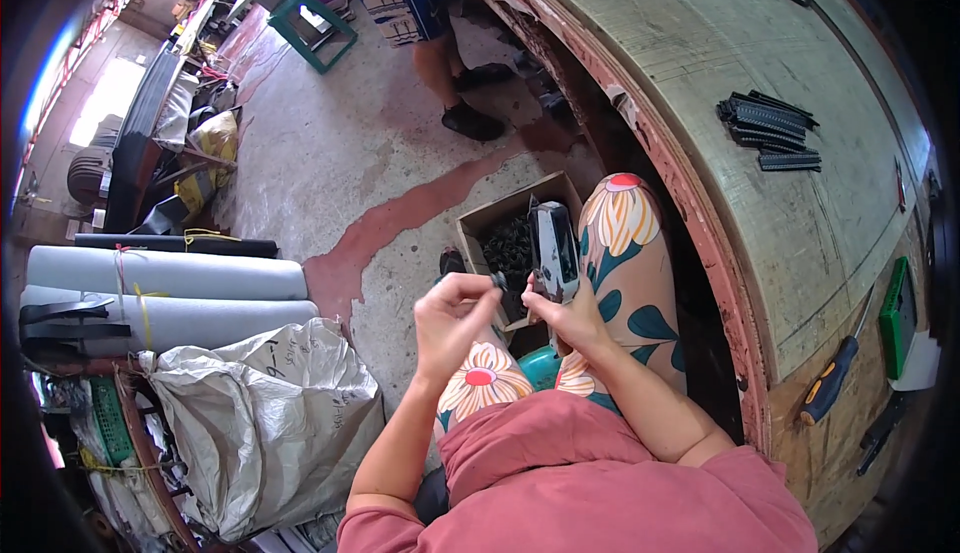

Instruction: Assembling small plastic components using a handheld tool in a workshop environment.

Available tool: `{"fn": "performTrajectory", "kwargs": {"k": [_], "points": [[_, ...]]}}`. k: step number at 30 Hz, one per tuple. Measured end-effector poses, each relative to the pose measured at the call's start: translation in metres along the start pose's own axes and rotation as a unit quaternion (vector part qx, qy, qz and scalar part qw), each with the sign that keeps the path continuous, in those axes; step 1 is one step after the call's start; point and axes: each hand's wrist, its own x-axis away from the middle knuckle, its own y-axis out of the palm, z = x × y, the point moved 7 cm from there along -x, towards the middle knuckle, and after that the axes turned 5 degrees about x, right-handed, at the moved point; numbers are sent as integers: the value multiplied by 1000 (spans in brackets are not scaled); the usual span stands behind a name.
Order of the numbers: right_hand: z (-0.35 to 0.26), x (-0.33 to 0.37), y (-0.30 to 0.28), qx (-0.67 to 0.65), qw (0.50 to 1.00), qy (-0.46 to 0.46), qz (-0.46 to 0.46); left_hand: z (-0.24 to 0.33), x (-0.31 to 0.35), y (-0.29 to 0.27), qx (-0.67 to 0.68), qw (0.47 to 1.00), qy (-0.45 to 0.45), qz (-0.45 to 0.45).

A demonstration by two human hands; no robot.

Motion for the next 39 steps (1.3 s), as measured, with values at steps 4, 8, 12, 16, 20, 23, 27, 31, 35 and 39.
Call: {"fn": "performTrajectory", "kwargs": {"k": [4,8,12,16,20,23,27,31,35,39], "points": [[-18,7,7,-40,997,-33,-56,-18,-8,-12,103,979,-175,29],[-40,12,9,-34,976,-202,-75,-36,-7,-7,159,960,-229,14],[-43,14,11,18,966,-244,-79,-46,-7,-4,187,951,-246,3],[-44,14,11,14,979,-184,-90,-55,-6,-2,183,949,-256,-12],[-37,11,7,31,984,-167,-48,-51,0,4,209,938,-276,-16],[-30,8,6,7,994,-105,-28,-48,4,8,175,943,-282,-10],[-19,6,6,1,996,-92,-21,-48,6,13,164,954,-250,6],[-18,6,6,24,994,-102,-10,-49,6,13,164,961,-220,15],[-14,5,5,-7,997,-82,-7,-50,6,15,159,967,-200,4],[-13,5,6,-6,997,-78,-9,-48,6,15,137,976,-166,16]]}}
